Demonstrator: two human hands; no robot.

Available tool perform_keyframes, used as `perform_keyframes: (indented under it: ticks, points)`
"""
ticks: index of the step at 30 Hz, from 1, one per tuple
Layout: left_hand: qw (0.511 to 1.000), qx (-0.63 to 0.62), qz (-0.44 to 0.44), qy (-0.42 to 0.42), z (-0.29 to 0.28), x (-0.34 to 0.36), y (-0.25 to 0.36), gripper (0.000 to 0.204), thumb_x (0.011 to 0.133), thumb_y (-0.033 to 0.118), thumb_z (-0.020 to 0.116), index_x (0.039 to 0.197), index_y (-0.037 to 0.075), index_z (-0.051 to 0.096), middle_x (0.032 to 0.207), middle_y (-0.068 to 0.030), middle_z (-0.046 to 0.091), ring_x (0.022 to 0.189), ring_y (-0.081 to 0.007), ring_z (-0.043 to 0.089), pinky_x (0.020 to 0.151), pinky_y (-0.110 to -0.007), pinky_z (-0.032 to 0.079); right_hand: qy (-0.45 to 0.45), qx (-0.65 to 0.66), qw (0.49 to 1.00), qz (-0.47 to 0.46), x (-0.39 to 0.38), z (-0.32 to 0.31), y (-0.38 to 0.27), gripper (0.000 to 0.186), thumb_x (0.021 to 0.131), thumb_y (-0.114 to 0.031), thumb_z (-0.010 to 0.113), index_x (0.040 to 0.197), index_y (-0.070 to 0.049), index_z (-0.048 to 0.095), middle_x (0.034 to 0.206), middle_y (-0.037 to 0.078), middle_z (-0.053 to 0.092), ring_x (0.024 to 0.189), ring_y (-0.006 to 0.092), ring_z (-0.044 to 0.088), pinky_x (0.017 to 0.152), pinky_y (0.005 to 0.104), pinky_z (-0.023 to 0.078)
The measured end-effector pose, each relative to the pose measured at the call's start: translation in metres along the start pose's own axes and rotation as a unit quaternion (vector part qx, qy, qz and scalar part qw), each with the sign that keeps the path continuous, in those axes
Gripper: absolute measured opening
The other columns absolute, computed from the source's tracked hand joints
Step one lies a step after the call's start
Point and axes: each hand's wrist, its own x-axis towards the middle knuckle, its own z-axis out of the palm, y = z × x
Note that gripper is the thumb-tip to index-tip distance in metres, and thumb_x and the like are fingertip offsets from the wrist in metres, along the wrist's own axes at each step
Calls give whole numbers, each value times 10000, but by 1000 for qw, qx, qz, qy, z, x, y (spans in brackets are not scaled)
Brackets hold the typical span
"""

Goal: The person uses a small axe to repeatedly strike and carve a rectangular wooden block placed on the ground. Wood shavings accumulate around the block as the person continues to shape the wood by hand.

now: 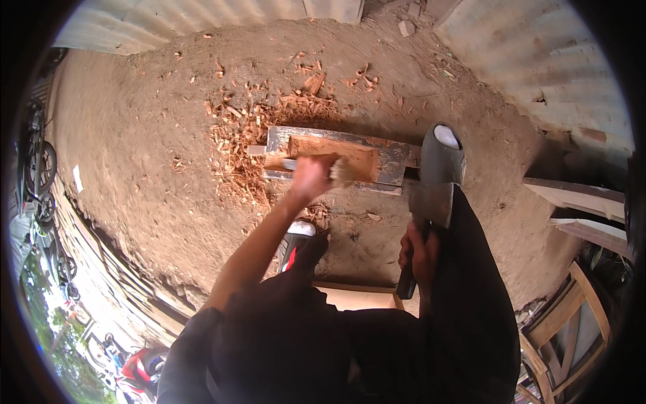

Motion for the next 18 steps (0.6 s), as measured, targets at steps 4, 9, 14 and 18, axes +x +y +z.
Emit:
perform_keyframes:
  ticks: [4, 9, 14, 18]
  points:
    - [989, 48, -111, 85, 1, -48, -101, 340, 847, 231, 804, 1133, 61, 734, 861, -131, 757, 635, -159, 709, 535, -267, 615, -17, -13, 1000, 21, 2, -2, -5, 280, 1018, -299, 584, 897, -62, 498, 652, 21, 474, 444, 124, 483, 415, 284, 399]
    - [968, 5, 0, 251, -12, -50, -88, 361, 869, 338, 788, 1030, 18, 737, 647, -106, 669, 385, -86, 479, 305, -246, 392, -14, -25, 999, 32, 2, -8, -1, 289, 1019, -315, 583, 890, -75, 490, 661, 10, 479, 449, 114, 481, 423, 284, 402]
    - [978, -144, 73, 135, -19, 0, -5, 313, 918, 314, 719, 1005, 13, 725, 822, -138, 736, 643, -150, 689, 550, -309, 600, -21, -12, 1000, 20, 1, -2, 2, 245, 1031, -284, 568, 939, -71, 488, 678, 15, 489, 454, 111, 480, 431, 288, 410]
    - [817, -564, 24, 121, 16, 40, 15, 254, 954, 299, 703, 909, 50, 683, 779, -90, 675, 706, -129, 624, 748, -313, 594, -57, -26, 998, 31, 2, 1, -3, 233, 1037, -270, 565, 964, -63, 487, 682, 19, 494, 459, 113, 485, 437, 287, 416]
